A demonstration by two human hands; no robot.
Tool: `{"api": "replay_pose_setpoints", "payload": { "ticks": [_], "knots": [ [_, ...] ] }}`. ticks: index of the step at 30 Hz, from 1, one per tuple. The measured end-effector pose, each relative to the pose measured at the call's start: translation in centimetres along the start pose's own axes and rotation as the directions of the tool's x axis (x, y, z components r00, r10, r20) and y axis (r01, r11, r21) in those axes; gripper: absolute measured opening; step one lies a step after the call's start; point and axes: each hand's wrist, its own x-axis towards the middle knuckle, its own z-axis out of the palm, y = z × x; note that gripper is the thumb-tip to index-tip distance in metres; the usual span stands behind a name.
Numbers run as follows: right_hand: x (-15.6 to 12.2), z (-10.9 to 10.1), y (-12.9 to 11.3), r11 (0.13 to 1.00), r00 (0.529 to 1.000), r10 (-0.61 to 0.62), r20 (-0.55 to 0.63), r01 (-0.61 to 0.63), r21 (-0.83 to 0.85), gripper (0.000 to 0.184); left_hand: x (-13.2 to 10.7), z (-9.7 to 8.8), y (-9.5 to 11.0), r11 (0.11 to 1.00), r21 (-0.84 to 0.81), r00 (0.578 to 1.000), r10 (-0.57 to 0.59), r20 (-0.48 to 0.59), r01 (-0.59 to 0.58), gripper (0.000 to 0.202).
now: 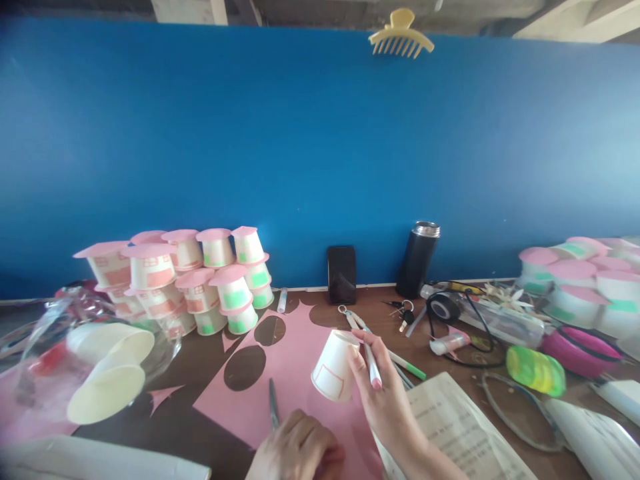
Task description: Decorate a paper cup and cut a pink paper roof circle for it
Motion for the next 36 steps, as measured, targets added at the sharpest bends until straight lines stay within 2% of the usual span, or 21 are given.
{"api": "replay_pose_setpoints", "payload": {
  "ticks": [6,10,16,20,25,29,31,33,35,36],
  "knots": [
    [-0.2,-0.1,-0.6,0.984,0.988,0.129,0.083,-0.138,0.114,0.041,0.0,0.0,0.1,0.998,0.059,0.999,0.035,-0.02,-0.033,0.023],
    [-0.3,0.0,-0.6,0.98,0.985,0.152,0.083,-0.161,0.118,0.043,0.1,-0.1,0.1,0.997,0.066,0.999,0.044,-0.023,-0.042,0.021],
    [-0.3,0.1,-0.3,0.993,0.997,0.065,0.035,-0.068,0.097,0.04,0.1,-0.2,0.1,0.997,0.061,0.999,0.042,-0.023,-0.041,0.022],
    [-0.3,0.1,-0.4,1.0,1.0,-0.016,-0.005,0.016,0.008,0.034,0.3,-0.4,0.2,0.997,0.061,0.999,0.042,-0.025,-0.04,0.021],
    [-0.3,0.1,0.0,0.982,0.986,-0.167,-0.008,0.165,-0.095,0.029,0.4,-0.5,0.2,0.995,0.082,0.998,0.059,0.001,-0.059,0.023],
    [-0.3,0.4,0.3,0.962,0.974,-0.227,0.008,0.225,-0.153,0.029,0.4,-0.6,0.5,0.997,0.067,0.999,0.047,-0.008,-0.046,0.021],
    [-0.3,0.6,0.4,0.954,0.966,-0.254,0.057,0.26,-0.15,0.033,0.5,-0.9,0.7,1.0,0.002,1.0,0.004,-0.019,-0.004,0.018],
    [-0.4,0.7,0.5,0.953,0.958,-0.267,0.106,0.279,-0.121,0.04,0.7,-1.5,0.7,0.985,-0.15,0.996,-0.084,-0.019,0.08,0.014],
    [-0.5,0.5,0.4,0.951,0.952,-0.279,0.123,0.292,-0.1,0.043,1.3,-2.3,0.6,0.902,-0.369,0.973,-0.232,0.021,0.223,0.01],
    [-0.7,0.3,0.3,0.948,0.951,-0.291,0.107,0.302,-0.101,0.043,1.6,-2.6,0.5,0.821,-0.476,0.944,-0.325,0.064,0.315,0.007]
  ]
}}
